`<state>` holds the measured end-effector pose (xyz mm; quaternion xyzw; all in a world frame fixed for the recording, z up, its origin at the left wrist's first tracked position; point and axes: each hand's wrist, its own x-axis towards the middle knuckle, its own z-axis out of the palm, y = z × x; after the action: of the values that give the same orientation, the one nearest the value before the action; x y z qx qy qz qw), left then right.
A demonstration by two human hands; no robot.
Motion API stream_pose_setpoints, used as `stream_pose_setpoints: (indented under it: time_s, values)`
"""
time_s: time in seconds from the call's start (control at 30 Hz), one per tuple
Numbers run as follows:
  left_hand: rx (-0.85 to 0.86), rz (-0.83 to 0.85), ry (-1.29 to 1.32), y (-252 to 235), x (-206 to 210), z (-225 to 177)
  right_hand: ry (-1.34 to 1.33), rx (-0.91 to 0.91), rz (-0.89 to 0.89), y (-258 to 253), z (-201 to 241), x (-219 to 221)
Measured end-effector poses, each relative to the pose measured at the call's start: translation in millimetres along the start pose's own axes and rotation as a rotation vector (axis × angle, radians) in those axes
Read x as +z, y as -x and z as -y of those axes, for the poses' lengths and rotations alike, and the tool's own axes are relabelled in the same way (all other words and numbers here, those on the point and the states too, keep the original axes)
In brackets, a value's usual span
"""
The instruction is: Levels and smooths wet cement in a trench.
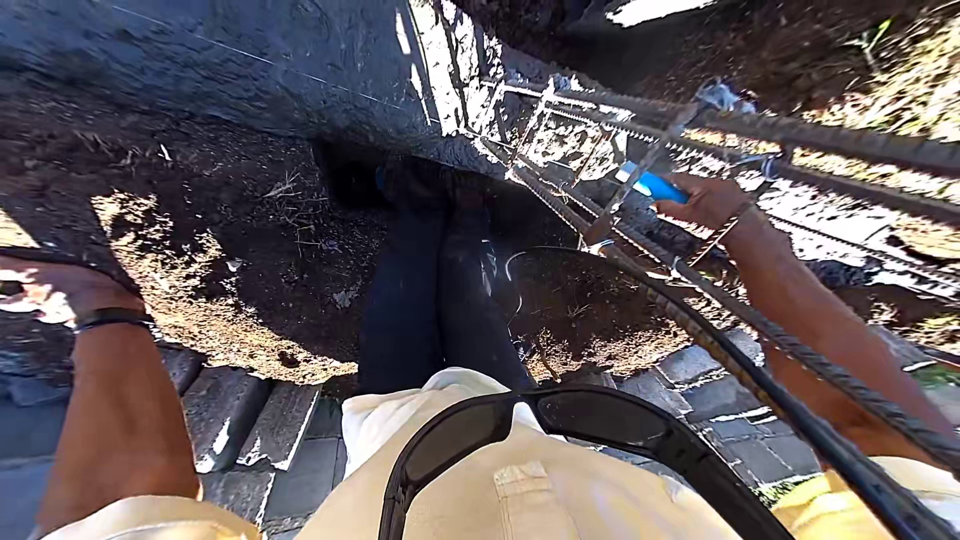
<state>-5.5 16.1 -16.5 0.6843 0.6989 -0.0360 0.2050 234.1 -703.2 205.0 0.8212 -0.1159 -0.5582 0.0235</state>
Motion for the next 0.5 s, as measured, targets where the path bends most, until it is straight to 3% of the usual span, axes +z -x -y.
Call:
stream_pose_setpoints:
  time_s: [0.07,0.13,0.27,0.5]
  values:
    - [0.01,0.002,0.016,0,0,0,0.071,-0.292,-0.196,-51,-78,30]
    - [0.003,-0.015,-0.003,1,0,-2,0.057,-0.264,-0.185,-86,-114,39]
    - [-0.001,-0.016,-0.028,-1,0,0,0.131,-0.137,-0.241,-88,-116,51]
    - [0.002,0.024,0.021,2,1,0,0.144,-0.115,-0.334,-60,-101,87]
